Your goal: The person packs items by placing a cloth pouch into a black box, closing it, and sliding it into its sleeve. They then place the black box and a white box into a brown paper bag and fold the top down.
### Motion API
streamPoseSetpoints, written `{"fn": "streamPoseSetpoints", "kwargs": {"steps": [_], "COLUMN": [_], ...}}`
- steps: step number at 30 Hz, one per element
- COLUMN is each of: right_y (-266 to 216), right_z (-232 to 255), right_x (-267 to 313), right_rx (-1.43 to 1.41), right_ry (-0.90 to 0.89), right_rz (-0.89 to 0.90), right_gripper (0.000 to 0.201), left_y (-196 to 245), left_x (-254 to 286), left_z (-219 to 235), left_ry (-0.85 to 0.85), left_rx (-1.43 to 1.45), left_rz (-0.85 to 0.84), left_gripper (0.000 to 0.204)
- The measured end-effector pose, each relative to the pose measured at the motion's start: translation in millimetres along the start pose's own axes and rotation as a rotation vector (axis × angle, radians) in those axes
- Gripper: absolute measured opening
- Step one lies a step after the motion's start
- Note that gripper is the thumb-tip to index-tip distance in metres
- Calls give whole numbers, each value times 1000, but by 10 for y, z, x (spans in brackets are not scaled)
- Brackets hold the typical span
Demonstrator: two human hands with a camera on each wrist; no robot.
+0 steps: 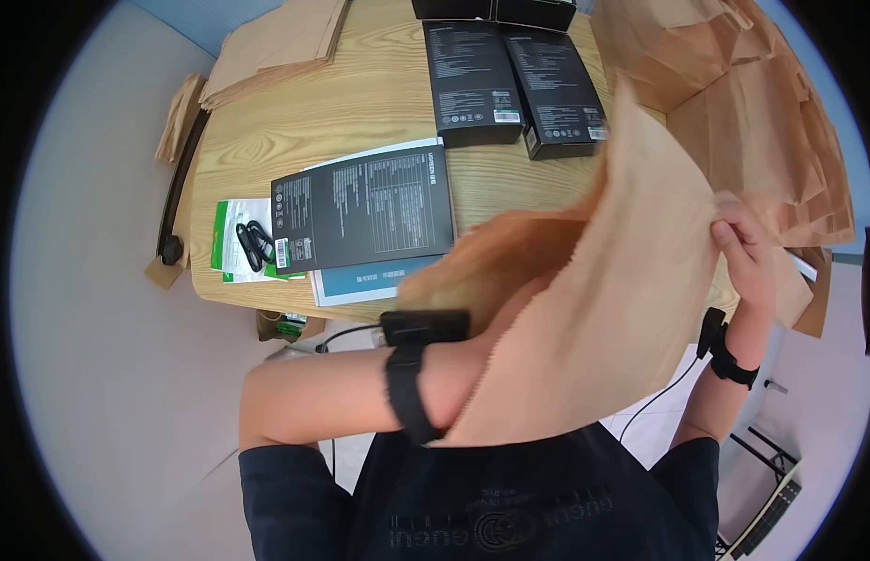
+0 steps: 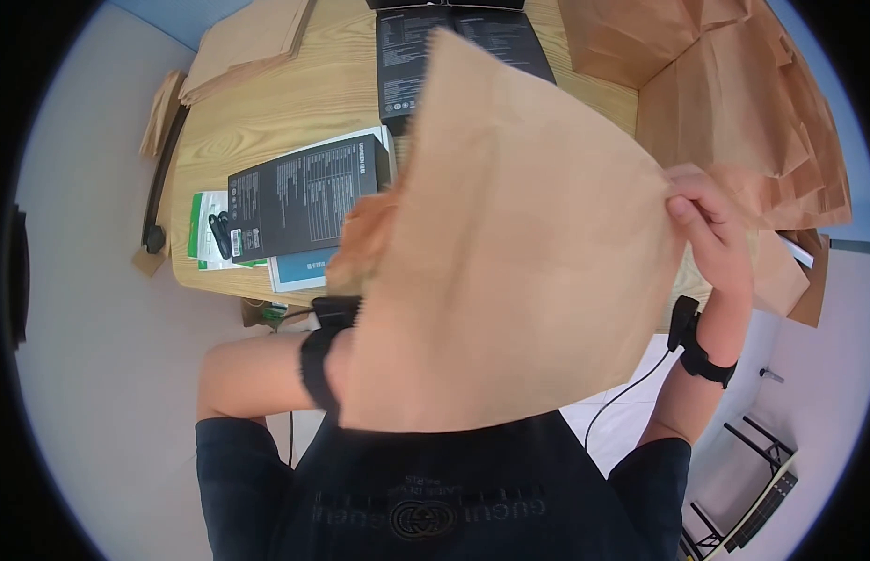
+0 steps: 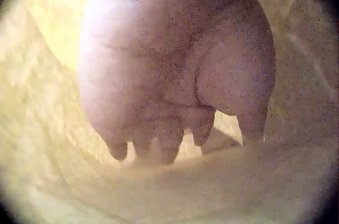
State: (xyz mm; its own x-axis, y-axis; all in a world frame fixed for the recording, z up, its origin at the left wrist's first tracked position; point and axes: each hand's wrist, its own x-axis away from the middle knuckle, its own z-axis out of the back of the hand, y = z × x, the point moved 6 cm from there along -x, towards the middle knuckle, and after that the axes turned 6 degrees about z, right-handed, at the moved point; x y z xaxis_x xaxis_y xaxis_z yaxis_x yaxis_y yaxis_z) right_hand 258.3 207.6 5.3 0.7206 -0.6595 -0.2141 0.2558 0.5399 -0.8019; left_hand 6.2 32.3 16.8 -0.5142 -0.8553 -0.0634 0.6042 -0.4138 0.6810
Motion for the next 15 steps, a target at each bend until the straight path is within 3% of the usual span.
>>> {"fn": "streamPoseSetpoints", "kwargs": {"steps": [4, 7, 9, 13, 15], "right_y": [60, -29, -76, -613, -997], "right_z": [122, 17, -62, -329, -510], "right_x": [42, -13, -27, -127, -25], "right_rx": [16, 119, 277, 478, 485], "right_ry": [34, 17, 20, 143, 74], "right_rz": [-29, -22, -69, -35, -25], "right_gripper": [11, 14, 21, 34, 53], "left_y": [-61, -121, -224, -287, -317], "left_x": [149, 283, 358, 357, 312], "left_z": [56, 123, 51, -254, -475], "left_ry": [12, -108, -250, -189, -237], "left_rx": [29, 233, 606, 879, 800], "left_rz": [1, -7, 204, 120, 100], "left_gripper": [28, 27, 33, 39, 67]}}
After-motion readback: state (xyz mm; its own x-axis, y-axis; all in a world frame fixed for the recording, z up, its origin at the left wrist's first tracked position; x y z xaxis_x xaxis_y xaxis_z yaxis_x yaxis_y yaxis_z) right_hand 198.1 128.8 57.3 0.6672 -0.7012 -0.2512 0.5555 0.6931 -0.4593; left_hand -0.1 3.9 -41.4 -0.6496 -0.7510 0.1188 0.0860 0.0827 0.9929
